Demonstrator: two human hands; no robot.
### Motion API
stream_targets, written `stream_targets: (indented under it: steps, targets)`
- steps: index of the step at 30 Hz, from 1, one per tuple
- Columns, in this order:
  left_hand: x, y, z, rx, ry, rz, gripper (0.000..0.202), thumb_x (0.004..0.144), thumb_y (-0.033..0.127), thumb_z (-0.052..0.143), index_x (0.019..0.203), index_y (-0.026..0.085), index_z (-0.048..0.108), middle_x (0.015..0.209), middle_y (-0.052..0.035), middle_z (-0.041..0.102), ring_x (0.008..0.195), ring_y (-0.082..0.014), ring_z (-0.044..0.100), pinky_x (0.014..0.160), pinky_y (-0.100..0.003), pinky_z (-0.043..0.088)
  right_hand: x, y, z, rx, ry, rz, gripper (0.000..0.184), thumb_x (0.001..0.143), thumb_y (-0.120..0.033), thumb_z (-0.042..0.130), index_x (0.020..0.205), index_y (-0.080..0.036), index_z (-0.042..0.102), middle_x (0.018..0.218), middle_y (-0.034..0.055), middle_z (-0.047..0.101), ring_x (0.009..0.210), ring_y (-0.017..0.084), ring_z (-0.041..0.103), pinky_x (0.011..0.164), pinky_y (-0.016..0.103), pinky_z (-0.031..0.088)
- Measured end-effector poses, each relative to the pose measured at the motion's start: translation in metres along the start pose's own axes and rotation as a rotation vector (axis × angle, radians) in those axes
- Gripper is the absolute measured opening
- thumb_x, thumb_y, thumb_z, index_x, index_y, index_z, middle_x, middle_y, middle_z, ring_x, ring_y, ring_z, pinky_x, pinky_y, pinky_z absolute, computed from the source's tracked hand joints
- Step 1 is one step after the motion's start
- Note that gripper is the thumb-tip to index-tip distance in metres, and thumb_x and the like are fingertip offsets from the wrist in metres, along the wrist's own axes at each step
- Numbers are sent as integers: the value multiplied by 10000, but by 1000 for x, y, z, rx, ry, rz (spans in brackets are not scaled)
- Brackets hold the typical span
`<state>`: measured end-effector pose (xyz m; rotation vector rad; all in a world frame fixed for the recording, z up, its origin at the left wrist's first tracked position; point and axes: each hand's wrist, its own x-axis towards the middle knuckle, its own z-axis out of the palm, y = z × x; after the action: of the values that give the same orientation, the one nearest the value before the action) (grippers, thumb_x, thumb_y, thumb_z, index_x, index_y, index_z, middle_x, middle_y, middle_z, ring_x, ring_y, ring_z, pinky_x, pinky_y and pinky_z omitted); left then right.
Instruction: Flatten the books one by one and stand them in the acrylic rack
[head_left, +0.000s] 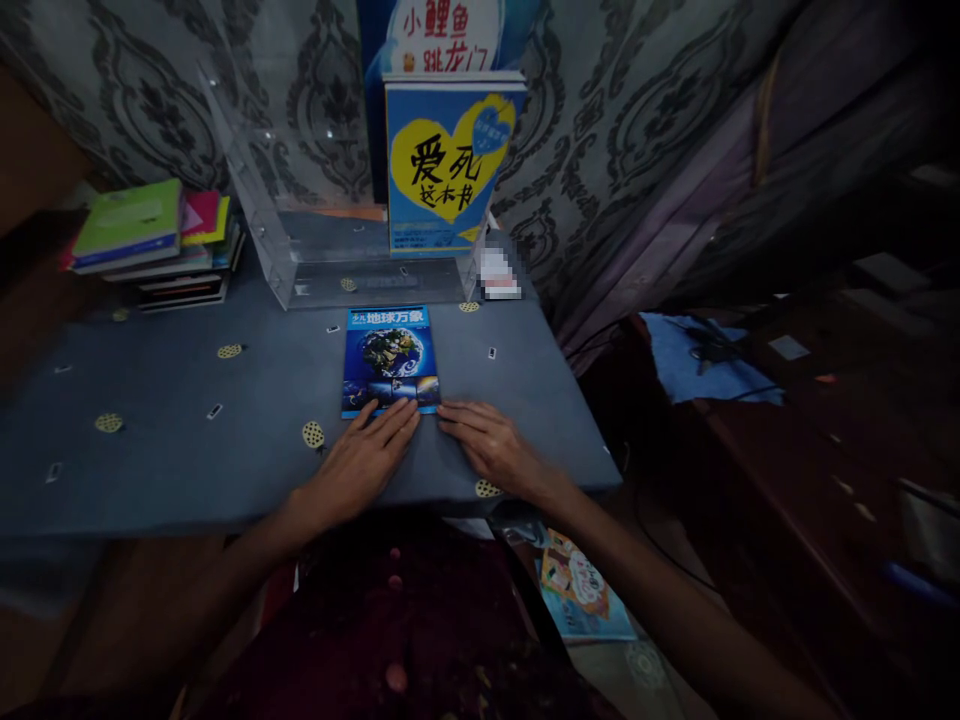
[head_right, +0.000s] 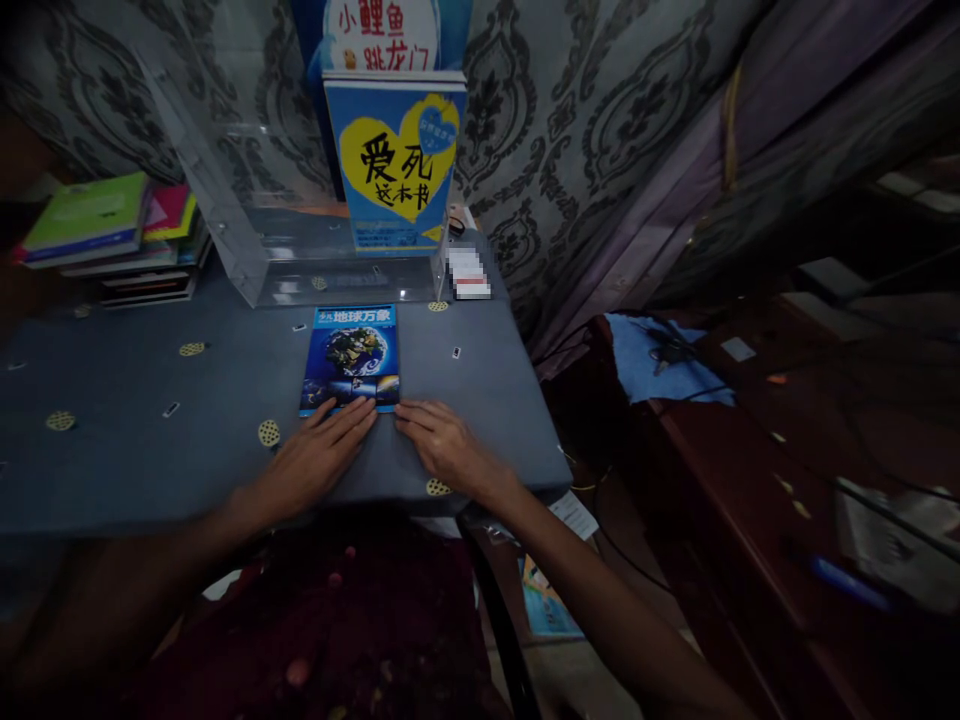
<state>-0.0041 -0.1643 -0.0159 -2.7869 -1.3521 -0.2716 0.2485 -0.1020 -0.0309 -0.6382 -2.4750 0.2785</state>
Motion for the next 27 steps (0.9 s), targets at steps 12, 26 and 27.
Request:
stream_targets:
  steps: [12, 26, 27]
  targets:
    - [-35, -12, -5, -68, 95, -150, 481, 1064, 262, 339, 1521, 160, 448, 1558, -127, 486, 1456, -241, 451, 1223, -459, 345, 0, 2, 0, 99, 8, 34, 366, 931, -50, 497, 1169, -212, 723, 1278, 105, 728, 1241, 240, 659, 1012, 501, 576]
    - [-4, -72, 9, -161, 252, -484, 491, 1012, 411, 450, 1408, 138, 550, 1459, -194, 573, 1400, -332, 499, 1124, -546, 432, 47, 19, 19, 1, 28, 302, 373, 974, -219, 525, 1323, -190, 651, 1447, 172, 599, 1309, 295, 603, 1070, 528, 524]
    - [2, -77, 11, -197, 263, -496, 496, 1001, 411, 466, 1411, 145, 547, 1440, -189, 590, 1396, -332, 502, 1123, -545, 431, 51, 21, 24, -16, 33, 310, 377, 974, -235, 530, 1330, -184, 645, 1459, 183, 586, 1316, 308, 595, 1073, 542, 519]
